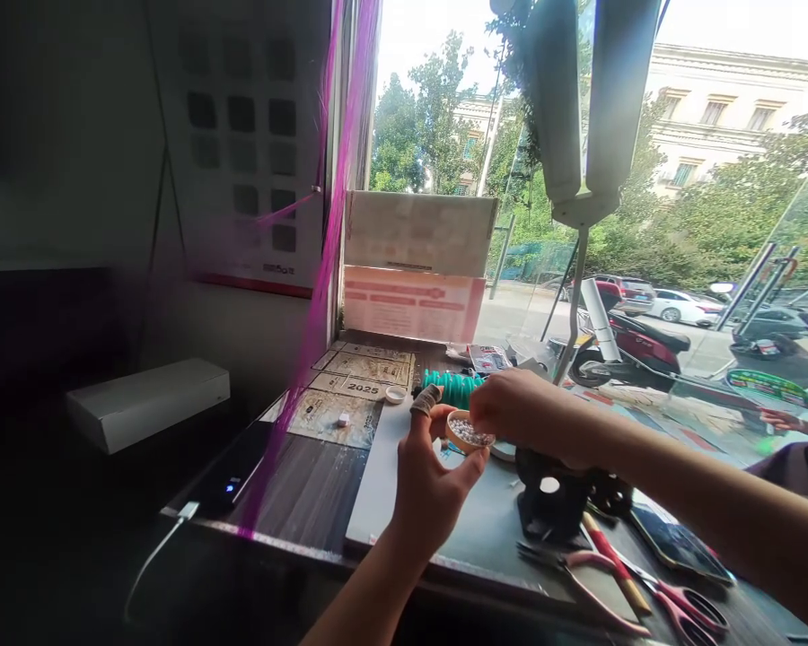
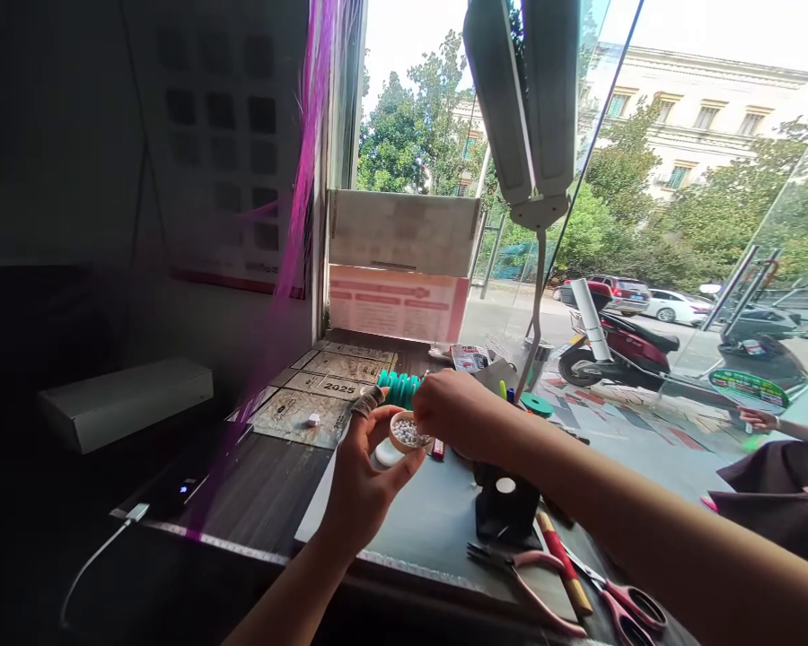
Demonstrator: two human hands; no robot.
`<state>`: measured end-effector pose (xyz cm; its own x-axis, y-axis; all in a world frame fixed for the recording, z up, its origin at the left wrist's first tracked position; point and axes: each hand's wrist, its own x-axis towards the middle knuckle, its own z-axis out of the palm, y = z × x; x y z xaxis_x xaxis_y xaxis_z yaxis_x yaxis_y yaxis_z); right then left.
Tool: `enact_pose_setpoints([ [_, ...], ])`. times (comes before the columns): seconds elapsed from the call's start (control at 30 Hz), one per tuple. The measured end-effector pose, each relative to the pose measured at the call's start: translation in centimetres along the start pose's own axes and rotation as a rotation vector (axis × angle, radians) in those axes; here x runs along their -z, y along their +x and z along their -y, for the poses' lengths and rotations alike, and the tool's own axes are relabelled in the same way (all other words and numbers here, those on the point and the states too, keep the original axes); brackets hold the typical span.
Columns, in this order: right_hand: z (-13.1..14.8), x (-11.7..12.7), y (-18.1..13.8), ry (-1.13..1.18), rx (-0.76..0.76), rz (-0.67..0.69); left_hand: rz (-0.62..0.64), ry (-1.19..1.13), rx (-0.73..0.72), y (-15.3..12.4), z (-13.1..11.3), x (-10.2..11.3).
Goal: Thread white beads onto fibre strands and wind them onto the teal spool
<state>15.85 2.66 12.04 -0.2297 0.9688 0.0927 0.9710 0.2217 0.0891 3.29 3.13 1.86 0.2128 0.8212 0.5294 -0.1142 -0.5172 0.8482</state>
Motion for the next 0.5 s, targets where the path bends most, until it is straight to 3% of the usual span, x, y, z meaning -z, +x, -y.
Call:
enact_pose_setpoints([
  [0.17, -0.9, 0.5, -0.1, 0.269, -0.037, 0.001, -0.003, 0.009, 0.017, 0.1, 0.0, -0.2],
  [0.33, -0.8, 0.2, 0.0, 0.304, 0.042, -0.017, -0.011, 0.026, 0.020, 0.1, -0.1, -0.3],
  [0.5, -2.6, -0.1, 0.8, 0.705, -0.085, -0.031, -0.001, 0.009, 0.018, 0.2, -0.1, -0.3],
])
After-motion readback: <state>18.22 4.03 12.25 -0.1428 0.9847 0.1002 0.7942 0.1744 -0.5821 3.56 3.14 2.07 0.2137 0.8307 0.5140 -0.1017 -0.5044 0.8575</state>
